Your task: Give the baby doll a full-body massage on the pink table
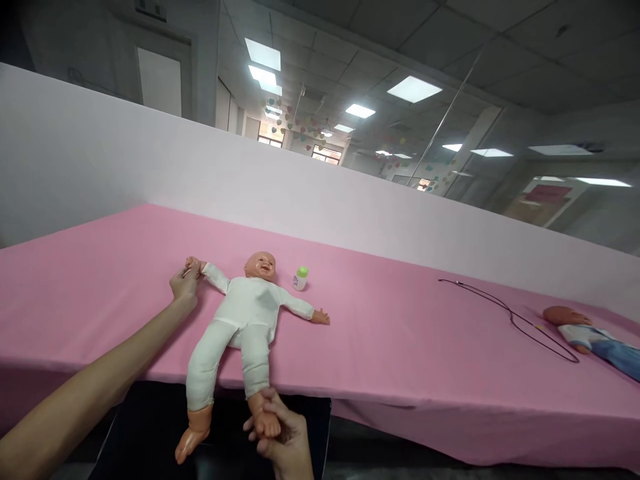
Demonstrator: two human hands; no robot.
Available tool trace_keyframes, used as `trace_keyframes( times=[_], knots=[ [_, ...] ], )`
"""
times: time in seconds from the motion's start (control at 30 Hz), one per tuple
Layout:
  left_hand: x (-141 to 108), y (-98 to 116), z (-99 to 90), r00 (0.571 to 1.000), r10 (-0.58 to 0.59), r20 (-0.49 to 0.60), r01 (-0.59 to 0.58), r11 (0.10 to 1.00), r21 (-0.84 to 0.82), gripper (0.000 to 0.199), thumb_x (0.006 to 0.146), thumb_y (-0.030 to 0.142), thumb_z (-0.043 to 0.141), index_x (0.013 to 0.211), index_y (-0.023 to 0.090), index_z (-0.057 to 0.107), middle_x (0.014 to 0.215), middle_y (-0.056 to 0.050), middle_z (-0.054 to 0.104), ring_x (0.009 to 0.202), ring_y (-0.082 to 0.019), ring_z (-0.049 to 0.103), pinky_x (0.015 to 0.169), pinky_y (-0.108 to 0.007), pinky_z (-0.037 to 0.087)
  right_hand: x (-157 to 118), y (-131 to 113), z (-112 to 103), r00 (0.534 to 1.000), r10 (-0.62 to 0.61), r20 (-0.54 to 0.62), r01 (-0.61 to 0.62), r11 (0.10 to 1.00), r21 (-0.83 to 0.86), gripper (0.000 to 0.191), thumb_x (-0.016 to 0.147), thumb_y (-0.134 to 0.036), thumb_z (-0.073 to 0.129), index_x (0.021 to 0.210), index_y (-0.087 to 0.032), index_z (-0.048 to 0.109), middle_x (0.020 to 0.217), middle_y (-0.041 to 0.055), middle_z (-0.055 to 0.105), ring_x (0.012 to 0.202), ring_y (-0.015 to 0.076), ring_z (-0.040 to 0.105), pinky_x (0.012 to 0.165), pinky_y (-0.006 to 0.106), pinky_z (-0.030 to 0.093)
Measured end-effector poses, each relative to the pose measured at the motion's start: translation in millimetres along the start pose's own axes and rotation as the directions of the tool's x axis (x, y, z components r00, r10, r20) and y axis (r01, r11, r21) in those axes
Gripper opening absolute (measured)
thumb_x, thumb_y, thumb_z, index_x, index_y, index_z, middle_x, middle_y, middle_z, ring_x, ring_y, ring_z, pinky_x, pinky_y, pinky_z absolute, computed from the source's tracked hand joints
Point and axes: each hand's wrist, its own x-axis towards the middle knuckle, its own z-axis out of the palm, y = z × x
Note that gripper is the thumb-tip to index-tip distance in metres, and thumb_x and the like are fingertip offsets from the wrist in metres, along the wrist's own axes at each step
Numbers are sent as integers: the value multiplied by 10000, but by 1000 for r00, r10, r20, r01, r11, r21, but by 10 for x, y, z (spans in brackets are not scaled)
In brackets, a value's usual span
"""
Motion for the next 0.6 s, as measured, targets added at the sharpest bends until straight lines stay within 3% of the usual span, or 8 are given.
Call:
trace_keyframes(
  times=[0.1, 0.17, 0.23, 0.33, 0.4, 0.43, 0.5, 0.6],
  knots=[
    [-191, 32, 64, 977, 112, 183, -105, 993, -47, 360, 733, 454, 839, 841, 130, 723, 830, -47, 701, 788, -167, 641, 768, -295, 524, 92, -24, 94, 998, -66, -6, 66, 998, -22, 487, 496, -438, 1032, 930, -304, 860, 1228, 105, 735, 719, 262, 738, 657, 418, 607],
    [-343, 45, 113, 918, 194, 345, -191, 981, -42, 343, 748, 448, 841, 868, 138, 760, 887, -63, 746, 843, -192, 671, 813, -312, 535, 332, -214, 258, 992, -118, -54, 115, 992, -56, 499, 586, -435, 1002, 1031, -273, 848, 1289, 117, 715, 761, 239, 740, 778, 431, 623],
    [-469, 35, 144, 808, 227, 545, -261, 965, -15, 287, 760, 425, 846, 849, 160, 785, 933, -67, 780, 894, -223, 700, 848, -331, 545, 657, -408, 441, 988, -133, -77, 125, 988, -91, 436, 661, -417, 966, 1036, -233, 843, 1335, 117, 694, 860, 245, 747, 879, 433, 618],
    [-571, -11, 143, 589, 166, 791, -361, 929, 74, 270, 768, 408, 850, 931, 193, 832, 1007, -75, 811, 944, -265, 730, 858, -355, 557, 1133, -508, 658, 991, -125, -38, 117, 977, -176, 442, 644, -359, 970, 1032, -191, 840, 1297, 114, 721, 1122, 305, 701, 1018, 433, 567],
    [-587, -39, 118, 524, 129, 842, -422, 898, 125, 315, 782, 421, 839, 1015, 209, 840, 1040, -72, 816, 937, -274, 739, 829, -352, 562, 1324, -465, 727, 992, -124, -29, 116, 975, -191, 479, 621, -351, 975, 1045, -177, 836, 1273, 119, 736, 1234, 326, 650, 1083, 444, 525],
    [-585, -48, 103, 536, 143, 832, -451, 882, 138, 324, 797, 434, 825, 1035, 215, 839, 1043, -66, 817, 925, -270, 739, 815, -345, 561, 1358, -441, 733, 992, -122, -34, 114, 977, -180, 495, 616, -353, 977, 1055, -176, 833, 1290, 122, 730, 1250, 330, 642, 1094, 453, 518],
    [-566, -52, 76, 606, 226, 763, -513, 844, 158, 327, 840, 453, 781, 1073, 229, 832, 1050, -48, 815, 904, -252, 732, 803, -327, 552, 1291, -423, 685, 992, -114, -45, 106, 983, -147, 498, 622, -355, 976, 1065, -183, 828, 1377, 128, 683, 1234, 333, 655, 1079, 468, 534],
    [-492, -42, 52, 729, 345, 591, -569, 785, 244, 337, 898, 484, 704, 1086, 227, 814, 994, -38, 810, 833, -222, 709, 766, -301, 526, 903, -437, 465, 995, -89, -36, 86, 992, -88, 460, 641, -356, 979, 1046, -203, 826, 1502, 129, 586, 1178, 324, 693, 1022, 464, 578]
  ],
)
